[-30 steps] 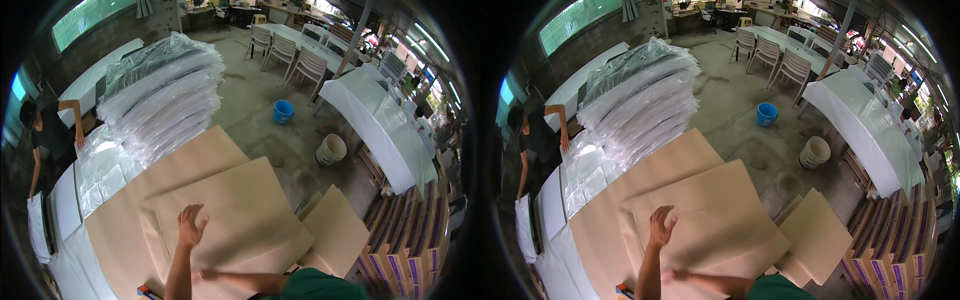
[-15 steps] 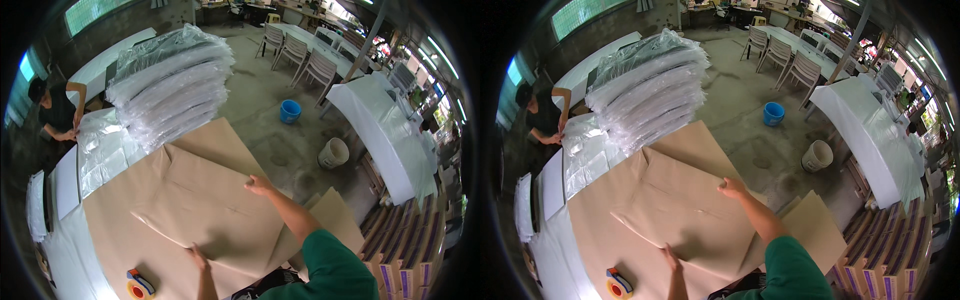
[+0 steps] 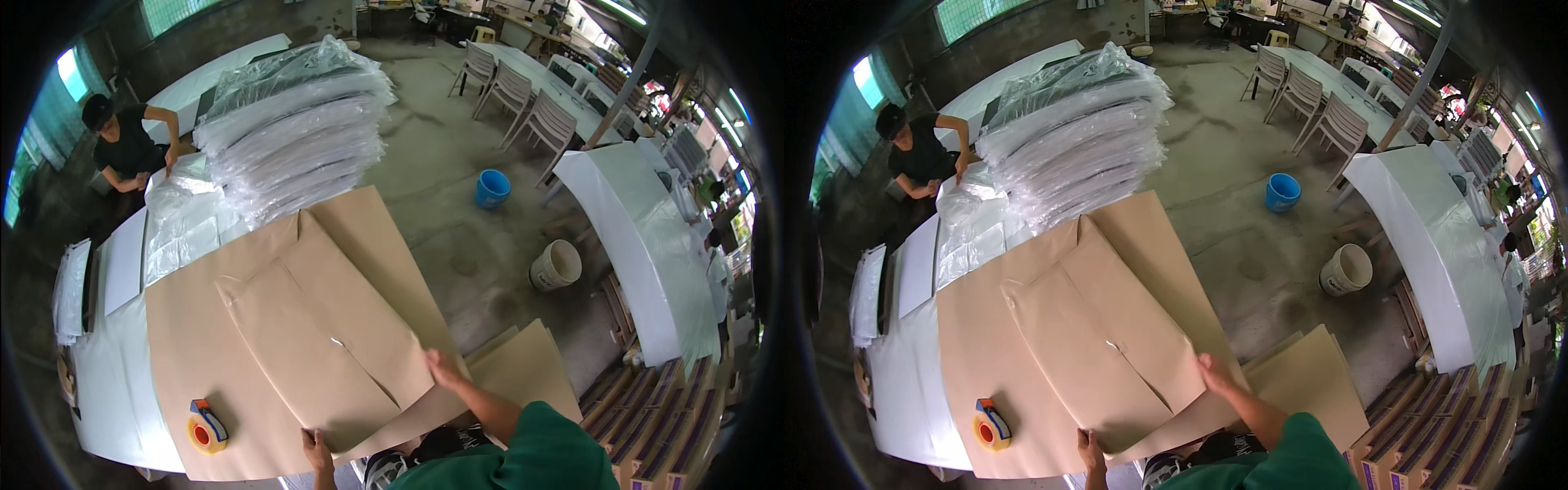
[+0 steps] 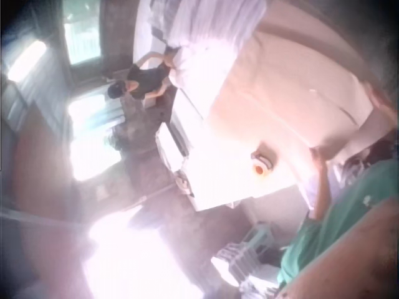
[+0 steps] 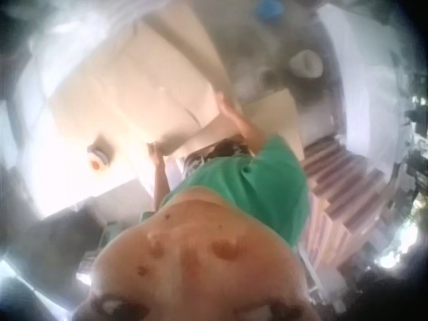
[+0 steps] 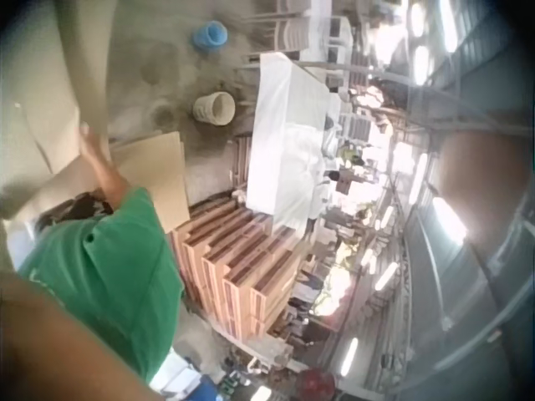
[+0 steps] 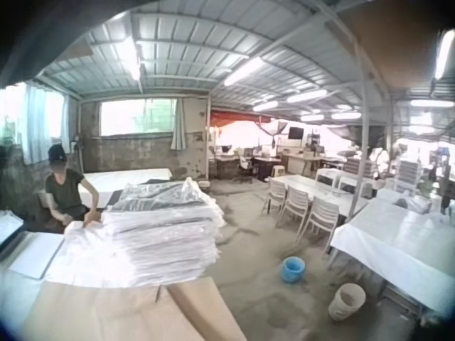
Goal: The person wraps plastic-covered boards in brown paper by folding the paper over the boards and securing the folds with a tape dispenser.
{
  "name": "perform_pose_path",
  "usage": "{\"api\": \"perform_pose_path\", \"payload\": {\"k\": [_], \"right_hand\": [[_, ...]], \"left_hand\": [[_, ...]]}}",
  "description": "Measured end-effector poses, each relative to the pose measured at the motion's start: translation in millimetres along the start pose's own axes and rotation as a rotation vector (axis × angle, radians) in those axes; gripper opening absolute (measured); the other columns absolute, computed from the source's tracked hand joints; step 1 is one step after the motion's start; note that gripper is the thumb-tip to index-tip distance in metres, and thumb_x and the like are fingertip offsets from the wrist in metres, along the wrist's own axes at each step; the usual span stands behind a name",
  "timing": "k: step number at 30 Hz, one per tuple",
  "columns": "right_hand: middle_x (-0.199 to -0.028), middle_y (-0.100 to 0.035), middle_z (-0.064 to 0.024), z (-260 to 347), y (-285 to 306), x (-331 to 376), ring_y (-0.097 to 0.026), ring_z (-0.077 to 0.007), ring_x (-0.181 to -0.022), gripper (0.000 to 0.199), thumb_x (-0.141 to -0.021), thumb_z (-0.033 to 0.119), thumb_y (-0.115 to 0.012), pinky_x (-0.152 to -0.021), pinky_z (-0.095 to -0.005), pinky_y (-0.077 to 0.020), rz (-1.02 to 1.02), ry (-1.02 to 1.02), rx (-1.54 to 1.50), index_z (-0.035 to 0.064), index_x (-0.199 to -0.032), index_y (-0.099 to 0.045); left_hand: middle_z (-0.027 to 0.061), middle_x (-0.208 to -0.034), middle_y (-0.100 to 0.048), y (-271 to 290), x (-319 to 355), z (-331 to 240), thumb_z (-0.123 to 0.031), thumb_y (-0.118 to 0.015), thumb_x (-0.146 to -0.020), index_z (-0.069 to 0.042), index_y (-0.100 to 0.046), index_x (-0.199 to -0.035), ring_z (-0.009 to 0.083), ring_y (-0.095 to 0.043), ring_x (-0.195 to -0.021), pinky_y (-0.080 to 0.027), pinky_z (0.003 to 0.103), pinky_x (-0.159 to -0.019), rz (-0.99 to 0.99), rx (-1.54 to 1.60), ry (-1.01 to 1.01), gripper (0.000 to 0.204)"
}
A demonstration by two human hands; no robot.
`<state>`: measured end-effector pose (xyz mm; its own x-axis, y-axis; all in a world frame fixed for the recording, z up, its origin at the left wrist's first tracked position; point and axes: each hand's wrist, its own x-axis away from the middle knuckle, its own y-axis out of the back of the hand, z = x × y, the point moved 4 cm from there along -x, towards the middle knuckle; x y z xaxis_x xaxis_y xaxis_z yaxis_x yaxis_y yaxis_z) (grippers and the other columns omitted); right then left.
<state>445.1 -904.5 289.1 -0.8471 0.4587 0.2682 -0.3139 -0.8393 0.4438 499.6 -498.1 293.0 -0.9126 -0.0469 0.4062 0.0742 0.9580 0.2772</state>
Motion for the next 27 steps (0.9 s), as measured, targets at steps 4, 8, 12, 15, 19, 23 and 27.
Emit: {"api": "perform_pose_path", "payload": {"k": [4,8,12,15,19,23,27], "right_hand": [[-0.064,-0.058,-0.0110,34.3,25.5,-76.6,-0.057,-0.0203,-0.064,0.050,-0.081,0.048,-0.058,-0.062,-0.0343,-0.0453,0.167,-0.057,0.217,0.0000,-0.066,-0.057],[-0.073,-0.060,-0.0141,30.5,18.4,-96.0,-0.059,-0.0231,-0.069,0.051,-0.079,0.047,-0.061,-0.066,-0.0354,-0.0464,0.279,-0.087,0.360,-0.0037,-0.078,-0.055],[-0.094,-0.059,-0.0241,31.3,6.4,-71.2,-0.059,-0.0301,-0.084,0.067,-0.077,0.051,-0.061,-0.075,-0.0377,-0.0457,0.271,-0.138,0.233,-0.0105,-0.101,-0.049],[-0.096,-0.060,-0.0266,15.2,-5.3,-54.9,-0.059,-0.0324,-0.087,0.069,-0.078,0.052,-0.060,-0.077,-0.0379,-0.0452,0.319,-0.231,0.152,-0.0122,-0.101,-0.053],[-0.088,-0.062,-0.0247,-5.7,-23.4,-36.1,-0.060,-0.0310,-0.085,0.064,-0.080,0.051,-0.059,-0.075,-0.0379,-0.0459,0.288,-0.191,0.039,-0.0121,-0.092,-0.057],[-0.091,-0.062,-0.0234,6.0,-20.4,-36.6,-0.060,-0.0296,-0.085,0.066,-0.080,0.051,-0.058,-0.076,-0.0369,-0.0458,0.337,-0.259,0.069,-0.0123,-0.095,-0.055],[-0.097,-0.060,-0.0215,4.9,-15.8,-34.9,-0.058,-0.0284,-0.088,0.068,-0.079,0.052,-0.058,-0.078,-0.0361,-0.0450,0.359,-0.309,0.056,-0.0118,-0.102,-0.052]], "left_hand": [[0.0074,-0.060,-0.060,3.9,-15.4,-29.1,-0.031,-0.062,-0.080,0.005,-0.066,-0.081,0.0135,-0.055,-0.058,-0.043,0.031,-0.056,-0.226,-0.274,-0.030,0.036],[0.0146,-0.068,-0.064,6.4,-19.9,-37.8,-0.043,-0.067,-0.072,0.005,-0.066,-0.079,0.0229,-0.061,-0.063,-0.048,0.035,-0.063,-0.331,-0.527,0.075,0.049],[0.0171,-0.070,-0.065,23.7,-33.7,-11.8,-0.045,-0.069,-0.070,0.007,-0.065,-0.081,0.0246,-0.062,-0.064,-0.050,0.036,-0.067,-0.228,-0.579,0.239,0.053],[0.0172,-0.069,-0.063,22.8,-33.7,-12.1,-0.045,-0.069,-0.071,0.009,-0.063,-0.081,0.0231,-0.062,-0.059,-0.051,0.034,-0.057,-0.208,-0.532,0.258,0.055],[0.0152,-0.067,-0.061,16.3,-27.3,-16.8,-0.042,-0.068,-0.075,0.011,-0.061,-0.079,0.0194,-0.060,-0.053,-0.050,0.029,-0.041,-0.134,-0.308,0.311,0.053],[0.0142,-0.066,-0.061,22.9,-33.4,-15.4,-0.038,-0.063,-0.081,0.010,-0.060,-0.081,0.0179,-0.060,-0.053,-0.051,0.030,-0.042,-0.051,-0.271,0.356,0.048],[0.0131,-0.085,-0.062,14.3,-26.5,-18.9,-0.036,-0.057,-0.086,0.006,-0.058,-0.090,0.0214,-0.064,-0.076,-0.054,0.033,-0.064,0.275,-0.087,0.362,0.042]]}}
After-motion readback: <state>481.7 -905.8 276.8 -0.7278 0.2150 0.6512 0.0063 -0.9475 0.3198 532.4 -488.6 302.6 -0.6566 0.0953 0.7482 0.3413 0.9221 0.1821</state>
